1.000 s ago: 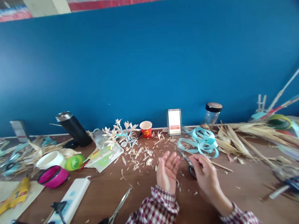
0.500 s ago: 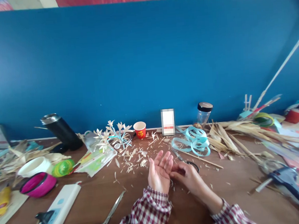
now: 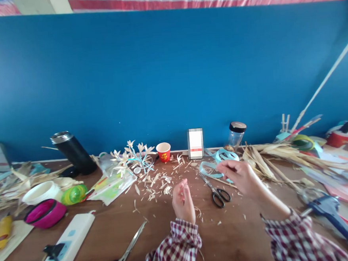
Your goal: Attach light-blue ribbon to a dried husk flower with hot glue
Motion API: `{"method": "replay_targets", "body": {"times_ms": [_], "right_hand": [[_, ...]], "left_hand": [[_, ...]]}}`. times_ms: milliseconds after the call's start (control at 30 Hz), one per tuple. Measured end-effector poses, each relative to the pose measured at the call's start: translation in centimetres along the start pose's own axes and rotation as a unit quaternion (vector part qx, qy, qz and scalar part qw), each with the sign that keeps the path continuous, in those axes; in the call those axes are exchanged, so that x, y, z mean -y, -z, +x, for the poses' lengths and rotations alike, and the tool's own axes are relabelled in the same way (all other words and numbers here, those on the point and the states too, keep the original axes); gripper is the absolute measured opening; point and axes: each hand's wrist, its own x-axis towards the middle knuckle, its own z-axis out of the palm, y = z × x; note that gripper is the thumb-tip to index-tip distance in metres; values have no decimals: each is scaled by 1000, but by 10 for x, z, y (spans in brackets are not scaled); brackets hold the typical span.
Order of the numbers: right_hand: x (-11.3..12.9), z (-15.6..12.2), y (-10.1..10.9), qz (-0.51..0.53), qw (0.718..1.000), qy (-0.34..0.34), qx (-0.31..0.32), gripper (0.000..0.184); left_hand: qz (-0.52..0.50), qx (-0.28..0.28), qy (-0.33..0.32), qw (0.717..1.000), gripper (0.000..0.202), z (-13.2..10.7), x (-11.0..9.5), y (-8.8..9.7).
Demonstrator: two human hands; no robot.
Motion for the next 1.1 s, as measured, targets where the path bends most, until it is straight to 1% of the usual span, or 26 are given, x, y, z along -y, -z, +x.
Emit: {"method": "replay_targets", "body": {"times_ms": [67,100,200,233,300,367,400,467,500,567,667,733,800,833,900,1000,1067,1100], "right_hand": [[16,13,3,-17,999,24,20,32],[23,19,2,-12,999,34,28,31],[38,31,-8,41,996,47,60,29],[41,33,-12,68,993,46,83,29],[44,31,-21,127,980,27,150,30],[42,25,-29,183,958,-8,221,34],[40,21,-32,206,946,-32,247,37],[34,11,-39,241,926,-82,279,42],[30,6,-43,257,917,-102,286,44],[22,-1,-49,291,899,-125,301,45],[15,-8,-54,332,879,-124,320,44],[16,-12,-53,339,873,-118,329,43],[18,-15,-48,326,879,-108,331,41],[18,-16,-44,310,888,-99,325,41],[16,-16,-30,256,914,-78,303,39],[6,-7,6,144,954,-41,261,32],[-3,6,39,85,971,-31,221,31],[-7,13,56,83,977,-43,194,33]], "left_hand": [[31,-4,-89,996,22,-3,-2,1],[42,-2,-115,993,23,-5,-3,0],[50,-13,-132,990,21,-9,-8,-2],[41,-23,-133,990,26,-10,-10,-3],[5,-49,-140,989,41,-11,-12,-6],[-34,-55,-151,986,53,-12,-14,-8],[-47,-53,-155,985,57,-12,-15,-8],[-49,-49,-160,985,60,-10,-16,-7],[-36,-44,-161,985,58,-9,-16,-6],[9,-27,-160,987,44,-6,-15,-3],[61,-9,-155,986,22,-1,-10,1],[71,-15,-146,987,14,3,-4,3],[83,-28,-132,987,15,6,3,5],[92,-34,-124,987,16,8,6,5],[108,-41,-114,987,18,9,9,5],[118,-38,-120,985,21,10,10,5],[129,-38,-125,983,21,9,8,5],[135,-38,-125,982,20,8,8,5]]}}
